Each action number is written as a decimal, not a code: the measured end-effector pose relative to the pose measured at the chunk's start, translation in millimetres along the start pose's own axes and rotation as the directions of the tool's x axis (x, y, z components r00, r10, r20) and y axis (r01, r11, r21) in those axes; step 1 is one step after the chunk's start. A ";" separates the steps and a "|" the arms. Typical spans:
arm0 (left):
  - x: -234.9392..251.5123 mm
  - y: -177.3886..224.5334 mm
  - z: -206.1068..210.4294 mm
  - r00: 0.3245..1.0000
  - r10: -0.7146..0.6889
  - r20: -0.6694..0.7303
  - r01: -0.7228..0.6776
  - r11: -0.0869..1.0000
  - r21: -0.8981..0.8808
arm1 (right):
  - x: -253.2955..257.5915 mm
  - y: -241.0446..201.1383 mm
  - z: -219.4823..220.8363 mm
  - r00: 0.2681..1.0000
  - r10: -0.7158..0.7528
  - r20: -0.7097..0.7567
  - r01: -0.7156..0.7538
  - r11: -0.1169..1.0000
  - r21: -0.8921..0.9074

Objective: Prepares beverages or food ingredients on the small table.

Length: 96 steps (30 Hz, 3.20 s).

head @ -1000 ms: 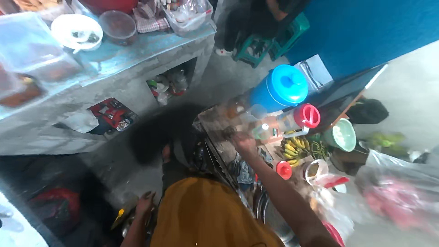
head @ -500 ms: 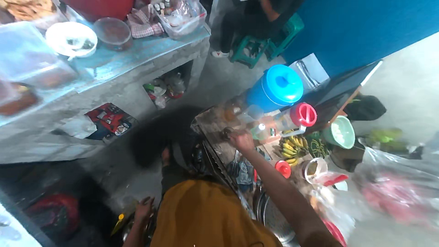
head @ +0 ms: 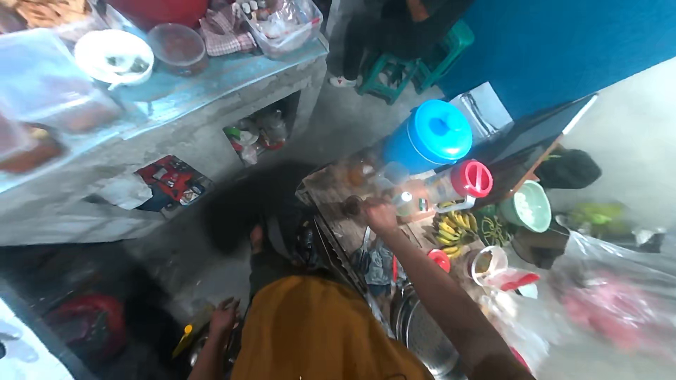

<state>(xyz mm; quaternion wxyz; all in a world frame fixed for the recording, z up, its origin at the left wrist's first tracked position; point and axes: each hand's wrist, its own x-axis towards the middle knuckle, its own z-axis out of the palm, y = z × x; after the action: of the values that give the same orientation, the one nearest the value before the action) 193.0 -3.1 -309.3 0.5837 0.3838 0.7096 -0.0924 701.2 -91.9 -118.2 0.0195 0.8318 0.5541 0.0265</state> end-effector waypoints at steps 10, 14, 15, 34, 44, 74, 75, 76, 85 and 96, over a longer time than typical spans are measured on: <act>-1.0 -1.1 -7.0 0.999 -0.038 -0.002 0.038 0.999 0.001 | -0.6 -7.1 -7.7 0.987 -0.093 0.133 0.078 0.991 0.109; -7.5 5.3 -4.0 0.999 -0.033 -0.003 0.033 0.999 -0.005 | -1.5 -4.8 -7.9 0.985 -0.127 0.115 0.123 0.992 0.040; -8.2 6.4 -2.6 1.000 -0.031 0.000 0.031 0.999 -0.007 | -1.1 -4.3 -6.7 0.989 -0.119 0.088 0.118 0.993 0.019; 2.5 -9.0 4.5 1.000 -0.010 0.005 0.009 0.999 0.051 | -1.2 3.4 -10.2 0.972 -0.212 0.097 0.210 0.977 0.029; 3.8 -5.2 4.3 1.000 -0.008 -0.006 0.008 1.000 0.012 | 3.2 -2.1 -1.9 0.995 -0.103 0.000 0.103 0.994 0.048; 3.3 8.5 0.5 1.000 0.009 -0.002 -0.009 1.000 0.021 | -8.8 19.6 9.4 0.988 -0.141 -0.063 0.143 0.989 0.028; 1.3 7.5 0.8 1.000 0.009 -0.007 -0.008 1.000 0.029 | -6.9 17.6 3.5 0.997 -0.063 0.040 0.060 0.996 0.070; -1.3 6.9 1.6 1.000 0.006 -0.012 -0.005 0.999 0.044 | -4.1 16.1 -2.9 0.987 0.019 0.159 -0.037 0.993 0.109; -13.5 9.5 10.3 1.000 0.006 0.006 -0.007 0.994 0.109 | 4.4 25.7 -23.5 0.842 0.330 0.428 -0.487 0.805 0.338; 11.4 16.4 10.8 1.000 0.012 0.026 -0.013 0.998 0.056 | -23.2 8.2 -27.5 0.993 0.053 0.101 -0.075 0.972 0.225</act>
<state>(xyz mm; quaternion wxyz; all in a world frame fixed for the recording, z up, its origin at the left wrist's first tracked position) 211.6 6.9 -317.6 0.5822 0.4033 0.6967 -0.1135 698.0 -116.3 -90.7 -0.0509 0.8463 0.5248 -0.0759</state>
